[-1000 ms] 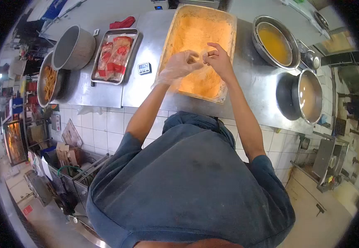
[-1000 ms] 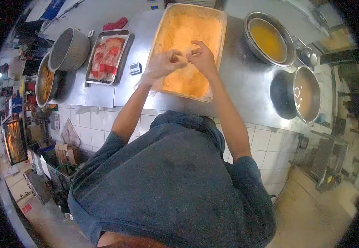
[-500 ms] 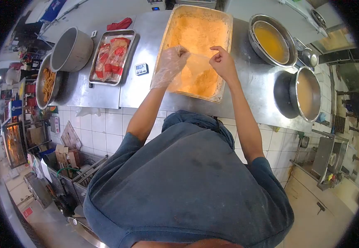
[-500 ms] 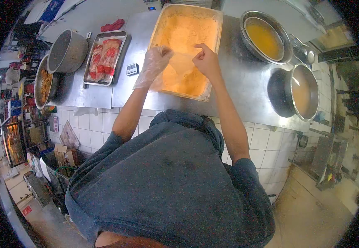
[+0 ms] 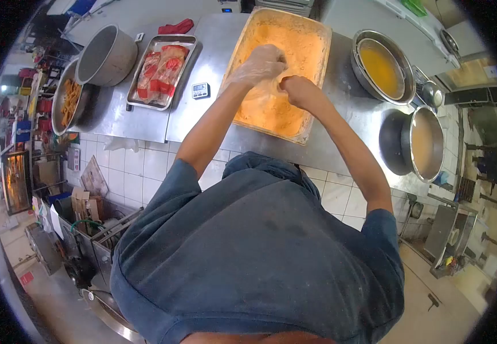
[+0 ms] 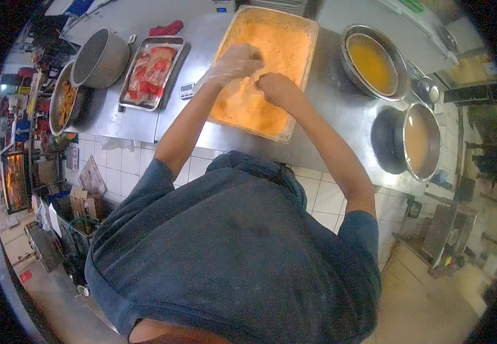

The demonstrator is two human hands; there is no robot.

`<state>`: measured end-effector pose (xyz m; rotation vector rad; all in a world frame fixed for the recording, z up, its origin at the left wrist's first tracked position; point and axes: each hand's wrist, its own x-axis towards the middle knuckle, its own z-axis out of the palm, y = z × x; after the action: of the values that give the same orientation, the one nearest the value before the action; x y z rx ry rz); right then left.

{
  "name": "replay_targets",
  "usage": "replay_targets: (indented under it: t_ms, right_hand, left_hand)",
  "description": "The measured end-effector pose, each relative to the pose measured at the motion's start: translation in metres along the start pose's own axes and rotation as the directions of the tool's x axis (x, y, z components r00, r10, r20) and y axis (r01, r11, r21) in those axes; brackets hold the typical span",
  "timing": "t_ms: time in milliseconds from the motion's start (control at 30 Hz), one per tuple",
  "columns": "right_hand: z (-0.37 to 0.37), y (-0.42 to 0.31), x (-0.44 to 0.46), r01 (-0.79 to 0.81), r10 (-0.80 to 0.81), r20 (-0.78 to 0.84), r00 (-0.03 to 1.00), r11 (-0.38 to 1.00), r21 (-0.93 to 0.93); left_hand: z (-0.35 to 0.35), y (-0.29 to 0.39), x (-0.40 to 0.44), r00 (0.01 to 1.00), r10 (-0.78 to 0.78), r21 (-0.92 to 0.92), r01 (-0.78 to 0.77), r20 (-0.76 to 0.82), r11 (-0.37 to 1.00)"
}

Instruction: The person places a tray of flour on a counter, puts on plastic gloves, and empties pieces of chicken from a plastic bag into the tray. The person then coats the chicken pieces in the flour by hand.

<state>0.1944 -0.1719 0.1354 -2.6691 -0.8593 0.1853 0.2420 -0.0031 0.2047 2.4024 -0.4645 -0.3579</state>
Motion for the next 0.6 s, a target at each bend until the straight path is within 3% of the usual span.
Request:
replay_targets:
  t_ms: [133, 167, 233, 267, 300, 367, 433, 467, 567, 600]
  right_hand:
    - [0.005, -0.001, 0.013, 0.041, -0.014, 0.183, 0.983, 0.989, -0.142]
    - [0.004, -0.006, 0.015, 0.047, -0.004, 0.217, 0.976, 0.980, -0.192]
    - [-0.001, -0.010, 0.008, -0.062, 0.056, 0.079, 0.995, 0.995, 0.083]
    - [-0.004, -0.010, 0.003, -0.104, 0.102, 0.020, 0.995, 0.969, 0.225]
    - [-0.004, -0.009, 0.000, -0.224, 0.231, 0.036, 0.972, 0.878, 0.423]
    - [0.008, -0.001, -0.006, -0.402, 0.454, 0.148, 0.878, 0.535, 0.743]
    - [0.031, 0.014, -0.013, -0.251, 0.412, 0.180, 0.893, 0.125, 0.960]
    - [0.044, 0.018, -0.018, -0.160, 0.391, 0.190, 0.901, -0.107, 0.981]
    - [0.073, 0.013, -0.020, 0.035, 0.455, 0.024, 0.890, -0.120, 0.992]
    - [0.074, 0.005, -0.020, 0.087, 0.481, 0.010, 0.877, -0.180, 0.980]
  left_hand:
    - [0.004, 0.016, 0.014, 0.962, 0.249, 0.192, -0.266, 0.108, 0.945]
    - [0.004, 0.020, 0.015, 0.962, 0.242, 0.170, -0.260, 0.124, 0.950]
    - [0.002, 0.027, 0.014, 0.961, 0.229, 0.126, -0.250, 0.158, 0.960]
    - [-0.001, 0.025, 0.010, 0.977, 0.208, 0.073, -0.211, 0.047, 0.975]
    - [-0.008, 0.026, 0.000, 0.982, 0.180, 0.017, -0.179, -0.063, 0.984]
    - [-0.020, 0.015, -0.019, 0.962, 0.076, -0.123, -0.111, -0.261, 0.986]
    - [-0.025, -0.004, -0.045, 0.921, -0.074, -0.250, -0.026, -0.383, 0.968]
    - [-0.022, -0.012, -0.062, 0.897, -0.151, -0.296, 0.024, -0.416, 0.955]
    - [0.010, -0.028, -0.091, 0.854, -0.319, -0.406, 0.142, -0.411, 0.903]
    - [0.023, -0.035, -0.099, 0.844, -0.368, -0.437, 0.182, -0.391, 0.881]
